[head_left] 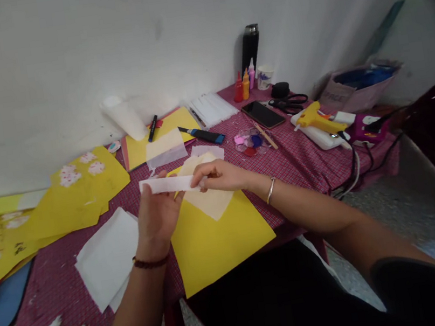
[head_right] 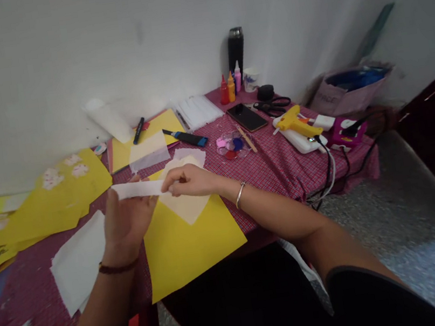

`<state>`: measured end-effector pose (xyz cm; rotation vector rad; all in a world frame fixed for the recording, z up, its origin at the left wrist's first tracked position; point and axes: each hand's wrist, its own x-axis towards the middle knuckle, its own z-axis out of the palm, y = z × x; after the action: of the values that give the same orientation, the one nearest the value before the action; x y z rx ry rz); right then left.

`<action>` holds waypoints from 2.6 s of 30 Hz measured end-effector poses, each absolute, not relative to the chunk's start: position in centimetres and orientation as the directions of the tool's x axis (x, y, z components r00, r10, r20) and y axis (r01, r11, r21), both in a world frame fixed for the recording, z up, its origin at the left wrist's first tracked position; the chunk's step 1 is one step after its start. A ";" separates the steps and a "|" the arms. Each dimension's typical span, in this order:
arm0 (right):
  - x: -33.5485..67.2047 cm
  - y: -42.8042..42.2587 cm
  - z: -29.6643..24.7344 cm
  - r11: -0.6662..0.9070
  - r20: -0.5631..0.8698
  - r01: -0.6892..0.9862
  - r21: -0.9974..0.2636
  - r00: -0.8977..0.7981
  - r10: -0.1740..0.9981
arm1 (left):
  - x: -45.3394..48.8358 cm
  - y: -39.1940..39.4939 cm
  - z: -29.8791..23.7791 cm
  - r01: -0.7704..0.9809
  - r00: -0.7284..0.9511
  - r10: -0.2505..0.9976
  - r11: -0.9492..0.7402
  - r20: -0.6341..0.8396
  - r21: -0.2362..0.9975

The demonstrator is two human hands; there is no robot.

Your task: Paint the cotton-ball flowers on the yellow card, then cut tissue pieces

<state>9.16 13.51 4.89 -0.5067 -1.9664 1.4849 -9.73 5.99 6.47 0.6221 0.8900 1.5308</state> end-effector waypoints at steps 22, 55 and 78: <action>9.6 22.7 5.6 0.519 0.354 0.735 -0.435 -0.391 0.850 | -14.0 6.7 7.9 -0.653 -0.524 0.820 -0.212 -0.231 0.728; 11.8 12.8 3.8 0.806 0.424 0.424 -0.412 -0.694 0.582 | -16.1 8.3 4.5 -0.552 -0.644 0.738 -0.266 -0.201 0.791; 11.3 12.8 3.8 0.769 0.391 0.489 -0.413 -0.667 0.634 | -12.6 7.3 5.0 -0.488 -0.521 0.836 -0.128 -0.171 0.864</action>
<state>11.26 12.79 3.84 -0.8410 -2.4398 0.3719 -12.60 7.28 5.05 0.4487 1.1827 1.7980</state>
